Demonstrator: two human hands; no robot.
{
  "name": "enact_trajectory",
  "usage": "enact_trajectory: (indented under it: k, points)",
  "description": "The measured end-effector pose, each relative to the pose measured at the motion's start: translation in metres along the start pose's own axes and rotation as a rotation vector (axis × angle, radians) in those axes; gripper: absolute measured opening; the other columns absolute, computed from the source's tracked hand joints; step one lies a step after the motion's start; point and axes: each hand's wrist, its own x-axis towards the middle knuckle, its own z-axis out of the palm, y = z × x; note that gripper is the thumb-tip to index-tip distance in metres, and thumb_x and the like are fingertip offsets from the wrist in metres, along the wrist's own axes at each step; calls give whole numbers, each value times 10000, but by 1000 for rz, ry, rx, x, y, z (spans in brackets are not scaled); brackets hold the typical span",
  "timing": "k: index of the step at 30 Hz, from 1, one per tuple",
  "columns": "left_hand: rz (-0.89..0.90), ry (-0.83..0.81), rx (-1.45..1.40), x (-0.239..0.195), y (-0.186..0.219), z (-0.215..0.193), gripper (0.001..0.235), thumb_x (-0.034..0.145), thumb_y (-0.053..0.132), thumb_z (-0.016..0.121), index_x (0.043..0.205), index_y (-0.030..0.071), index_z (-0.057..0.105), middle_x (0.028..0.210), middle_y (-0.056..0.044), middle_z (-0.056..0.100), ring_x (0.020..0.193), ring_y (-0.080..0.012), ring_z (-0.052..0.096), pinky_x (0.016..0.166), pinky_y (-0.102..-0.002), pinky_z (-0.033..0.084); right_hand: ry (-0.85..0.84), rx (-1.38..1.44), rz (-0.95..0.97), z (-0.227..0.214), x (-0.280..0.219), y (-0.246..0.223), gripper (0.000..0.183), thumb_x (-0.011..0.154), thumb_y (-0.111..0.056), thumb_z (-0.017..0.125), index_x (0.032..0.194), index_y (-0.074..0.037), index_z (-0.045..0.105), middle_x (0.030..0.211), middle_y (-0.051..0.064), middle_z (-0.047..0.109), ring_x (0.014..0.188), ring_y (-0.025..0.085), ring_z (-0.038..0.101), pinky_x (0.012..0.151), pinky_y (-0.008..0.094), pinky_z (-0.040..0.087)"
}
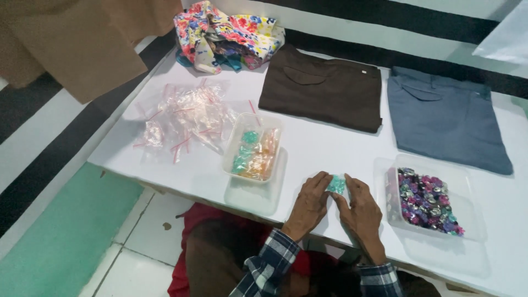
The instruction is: Picking small decorative items like buttons or beads from containers and placing them into small plastic bags.
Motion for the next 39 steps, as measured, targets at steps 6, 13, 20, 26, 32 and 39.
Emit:
enact_trajectory:
  k: [6, 13, 20, 26, 32, 39]
  points:
    - [89, 222, -121, -24, 0, 8, 339, 1010, 72, 521, 1326, -50, 540, 1342, -265, 571, 1246, -396, 568, 1058, -475, 486, 199, -21, -88, 1, -8, -7, 765, 901, -488, 607, 1518, -67, 439, 1499, 201, 496, 651, 255, 701, 493, 456, 510]
    - [254, 605, 47, -96, 20, -74, 62, 959, 27, 690, 988, -11, 651, 958, -153, 686, 808, -307, 674, 730, -402, 550, 545, 175, -576, 23, -63, -93, 232, 998, -52, 701, 1225, -22, 663, 1052, 164, 691, 606, 161, 604, 543, 312, 539]
    - [-95, 891, 487, -117, -91, -164, 241, 998, 69, 561, 1213, -13, 632, 1240, -178, 645, 1140, -325, 629, 993, -427, 524, 253, 369, -912, 78, -53, -251, 438, 952, -13, 633, 1372, 40, 519, 1231, 242, 597, 1078, 333, 664, 952, 361, 599]
    - [-298, 676, 703, -92, -174, -247, 377, 911, 93, 664, 1265, -24, 604, 1324, -257, 579, 1194, -404, 569, 988, -535, 432, 172, 116, -841, 149, 5, -332, 643, 820, -73, 664, 1439, -18, 498, 1378, 257, 539, 1001, 381, 668, 723, 431, 622]
    - [-304, 574, 741, -86, -208, -250, 215, 937, 163, 653, 1137, 86, 676, 1179, -115, 676, 1136, -300, 581, 966, -507, 410, 36, -100, -819, 180, 29, -336, 694, 778, -237, 682, 1445, -144, 517, 1423, 158, 538, 1000, 336, 642, 697, 414, 597]
    - [-200, 652, 733, -95, -210, -240, 60, 966, 198, 631, 1009, 180, 670, 930, 13, 681, 1084, -243, 649, 1063, -515, 357, 109, -25, -722, 185, 27, -332, 423, 931, -315, 561, 1331, -197, 633, 1335, 114, 586, 910, 284, 636, 689, 343, 552]
